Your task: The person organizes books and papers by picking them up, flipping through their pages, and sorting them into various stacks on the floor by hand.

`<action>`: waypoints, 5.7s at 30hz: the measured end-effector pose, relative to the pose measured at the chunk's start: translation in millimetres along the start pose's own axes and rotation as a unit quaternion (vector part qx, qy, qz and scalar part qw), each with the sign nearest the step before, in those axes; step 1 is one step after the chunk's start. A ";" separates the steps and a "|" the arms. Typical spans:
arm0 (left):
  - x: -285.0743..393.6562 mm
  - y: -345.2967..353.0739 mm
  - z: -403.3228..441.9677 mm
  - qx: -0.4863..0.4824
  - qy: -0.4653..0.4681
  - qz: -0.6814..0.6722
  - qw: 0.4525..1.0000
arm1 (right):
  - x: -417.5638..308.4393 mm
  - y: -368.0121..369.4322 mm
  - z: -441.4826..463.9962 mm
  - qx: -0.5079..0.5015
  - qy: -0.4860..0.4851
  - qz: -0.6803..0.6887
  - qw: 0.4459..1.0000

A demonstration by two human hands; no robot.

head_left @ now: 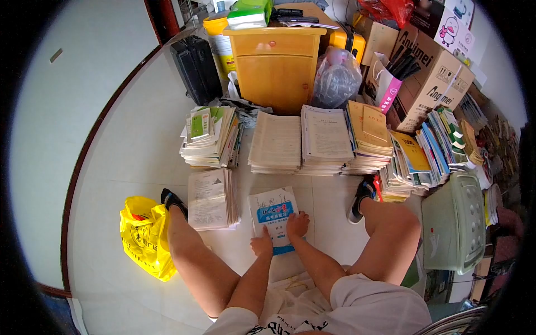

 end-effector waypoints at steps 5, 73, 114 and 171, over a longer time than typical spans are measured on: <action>-2.0 6.5 5.4 -0.015 0.010 -0.004 1.000 | 1.1 2.8 0.9 0.028 -0.024 0.016 0.999; 146.1 -68.1 -33.3 -0.195 0.464 -0.136 0.854 | -52.2 -31.3 18.6 -0.457 -0.027 0.515 0.725; 117.5 -5.2 55.1 -0.271 0.435 -0.215 0.832 | -19.6 29.1 37.4 -0.450 -0.122 0.400 0.789; 354.0 -117.8 91.6 0.184 0.582 0.027 0.791 | -231.1 -94.0 70.8 0.062 -0.378 0.203 0.901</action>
Point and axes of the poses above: each hand's wrist, its own z-axis towards the middle knuckle, its own y-axis out of the palm, x = y × z, the point moved 10 cm from there along z, towards the middle knuckle, and after that the axes turned 2 degrees about -x, right-handed, at the moved point
